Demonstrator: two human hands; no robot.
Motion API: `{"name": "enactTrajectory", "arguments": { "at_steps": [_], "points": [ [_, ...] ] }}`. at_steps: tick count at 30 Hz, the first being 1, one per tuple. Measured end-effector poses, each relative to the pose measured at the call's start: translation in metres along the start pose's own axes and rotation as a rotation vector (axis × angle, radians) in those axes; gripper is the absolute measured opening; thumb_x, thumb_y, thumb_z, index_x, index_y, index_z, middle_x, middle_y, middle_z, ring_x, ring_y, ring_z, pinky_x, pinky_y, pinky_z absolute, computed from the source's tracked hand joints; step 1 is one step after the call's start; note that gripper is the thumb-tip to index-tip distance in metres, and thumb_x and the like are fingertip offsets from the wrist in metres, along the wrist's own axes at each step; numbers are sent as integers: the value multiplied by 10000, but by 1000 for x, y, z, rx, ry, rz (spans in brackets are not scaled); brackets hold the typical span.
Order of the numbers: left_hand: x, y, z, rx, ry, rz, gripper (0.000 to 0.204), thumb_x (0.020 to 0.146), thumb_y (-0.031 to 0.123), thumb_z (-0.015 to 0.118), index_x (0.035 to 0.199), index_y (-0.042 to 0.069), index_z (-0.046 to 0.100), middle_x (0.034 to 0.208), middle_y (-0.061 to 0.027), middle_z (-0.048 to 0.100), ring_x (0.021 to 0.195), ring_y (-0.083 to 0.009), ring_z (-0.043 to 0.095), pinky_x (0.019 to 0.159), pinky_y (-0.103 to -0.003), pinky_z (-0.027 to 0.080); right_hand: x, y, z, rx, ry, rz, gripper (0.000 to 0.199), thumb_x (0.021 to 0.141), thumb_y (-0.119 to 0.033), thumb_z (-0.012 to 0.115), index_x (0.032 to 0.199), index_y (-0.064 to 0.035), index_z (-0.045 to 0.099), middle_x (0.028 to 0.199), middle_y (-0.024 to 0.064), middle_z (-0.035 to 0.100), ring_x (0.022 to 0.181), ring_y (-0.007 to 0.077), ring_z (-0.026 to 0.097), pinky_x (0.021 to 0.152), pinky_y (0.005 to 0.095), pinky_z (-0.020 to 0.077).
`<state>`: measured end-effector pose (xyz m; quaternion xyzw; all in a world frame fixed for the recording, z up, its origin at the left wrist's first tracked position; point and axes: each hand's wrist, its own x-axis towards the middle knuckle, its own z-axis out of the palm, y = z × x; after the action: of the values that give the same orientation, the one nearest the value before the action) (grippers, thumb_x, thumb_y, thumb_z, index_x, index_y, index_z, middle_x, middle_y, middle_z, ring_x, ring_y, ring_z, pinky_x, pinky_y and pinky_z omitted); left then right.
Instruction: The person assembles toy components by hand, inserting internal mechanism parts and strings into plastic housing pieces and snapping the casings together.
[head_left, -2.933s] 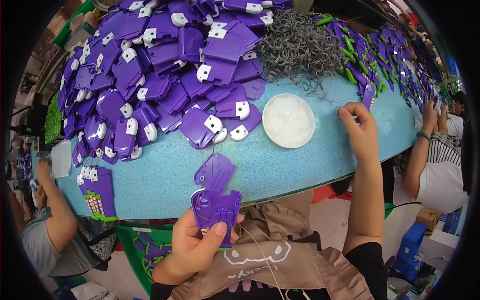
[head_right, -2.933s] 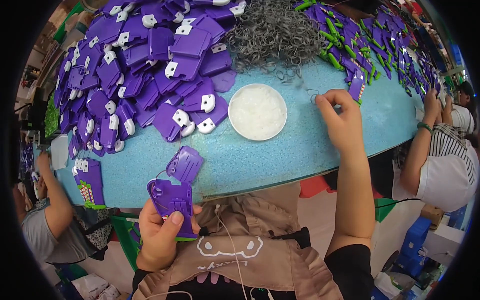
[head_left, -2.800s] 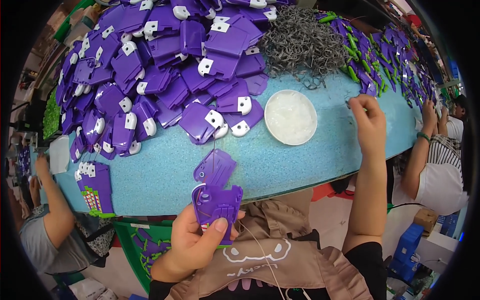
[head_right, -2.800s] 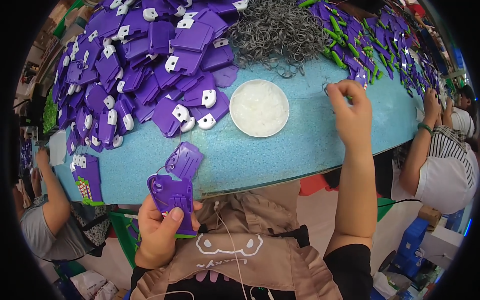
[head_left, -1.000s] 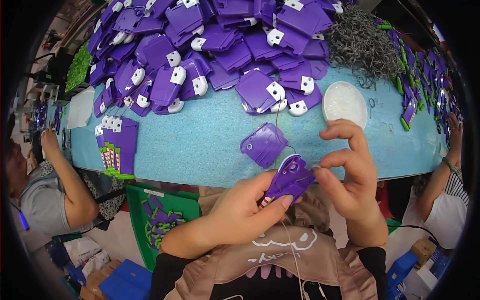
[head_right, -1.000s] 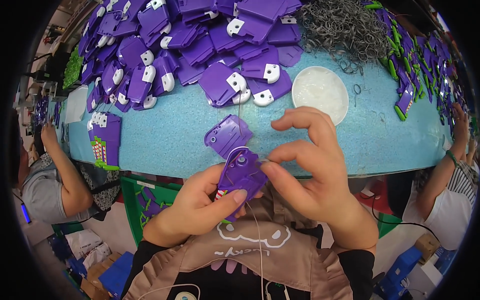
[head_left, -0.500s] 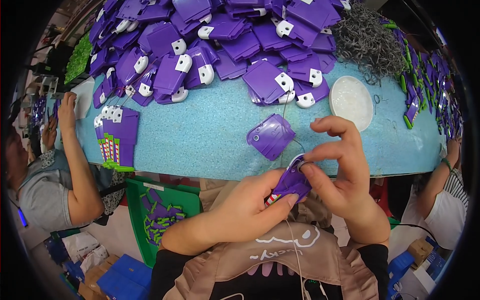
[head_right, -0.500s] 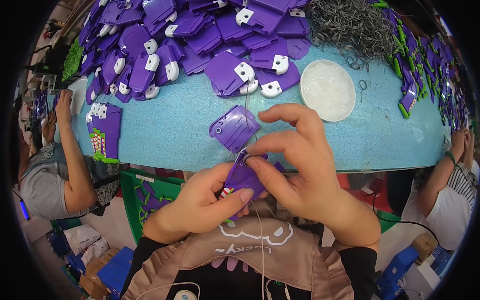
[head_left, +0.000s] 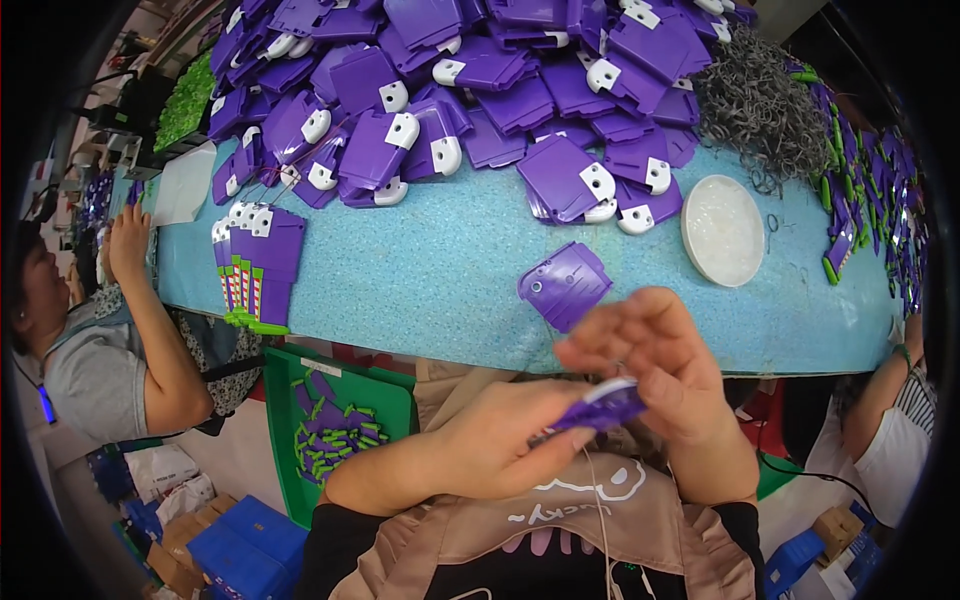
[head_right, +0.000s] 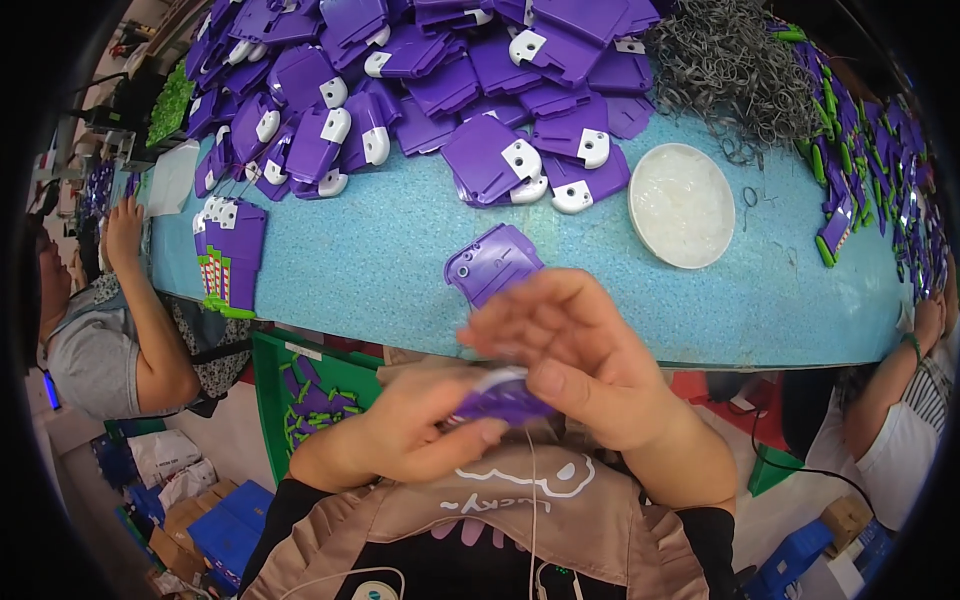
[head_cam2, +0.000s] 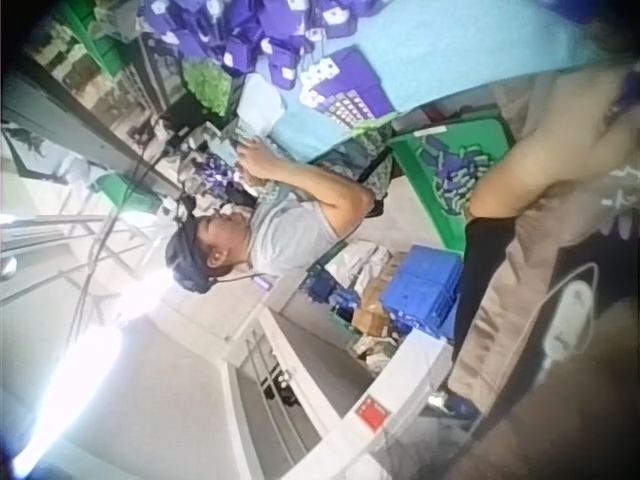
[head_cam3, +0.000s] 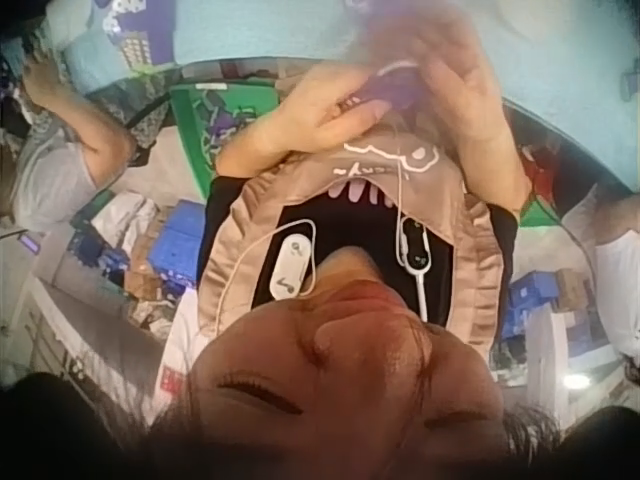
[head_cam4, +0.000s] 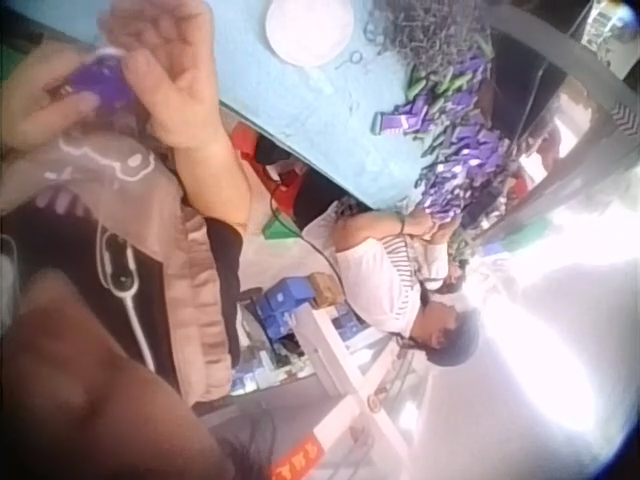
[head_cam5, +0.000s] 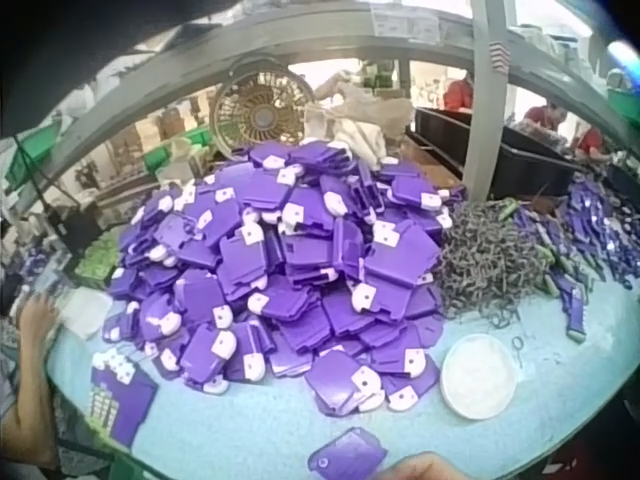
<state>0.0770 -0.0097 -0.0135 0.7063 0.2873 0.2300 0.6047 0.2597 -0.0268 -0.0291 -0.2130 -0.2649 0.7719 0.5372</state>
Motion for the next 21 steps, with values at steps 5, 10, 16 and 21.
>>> {"name": "enactTrajectory", "arguments": {
  "at_steps": [5, 10, 16, 21],
  "points": [
    [-12, 11, -13, -506, 601, -139, 294, 879, 92, 498, 1148, -12, 445, 988, -115, 611, 715, -101, 579, 650, -240, 488, 17, -3, 4, -1879, -118, -311, 547, 683, -250, 661, 1169, -62, 495, 1160, 116, 503, 1079, 283, 483, 923, 405, 324],
    [-16, -3, -16, -495, 487, -192, 334, 875, 30, 450, 1196, -25, 378, 1069, -150, 579, 770, -91, 558, 708, -235, 473, -16, -6, 1, -1832, -113, -428, 427, 635, -70, 665, 1052, -53, 574, 963, 86, 611, 864, 239, 577, 726, 341, 409],
    [-5, -8, 2, -285, 148, -159, 502, 790, -4, 470, 1266, -41, 315, 947, -152, 531, 785, -202, 556, 699, -304, 451, 14, -17, 13, -1341, 113, -651, 303, 657, -24, 675, 955, -20, 618, 969, 153, 541, 902, 279, 514, 820, 388, 413],
    [-4, -4, 7, -174, 195, -38, 472, 800, 63, 535, 1232, -37, 372, 943, -183, 556, 784, -264, 584, 672, -319, 461, 13, -3, 2, -1220, 135, -631, 294, 668, -72, 690, 949, -24, 619, 1004, 165, 502, 940, 306, 483, 840, 404, 397]
  ]
}}
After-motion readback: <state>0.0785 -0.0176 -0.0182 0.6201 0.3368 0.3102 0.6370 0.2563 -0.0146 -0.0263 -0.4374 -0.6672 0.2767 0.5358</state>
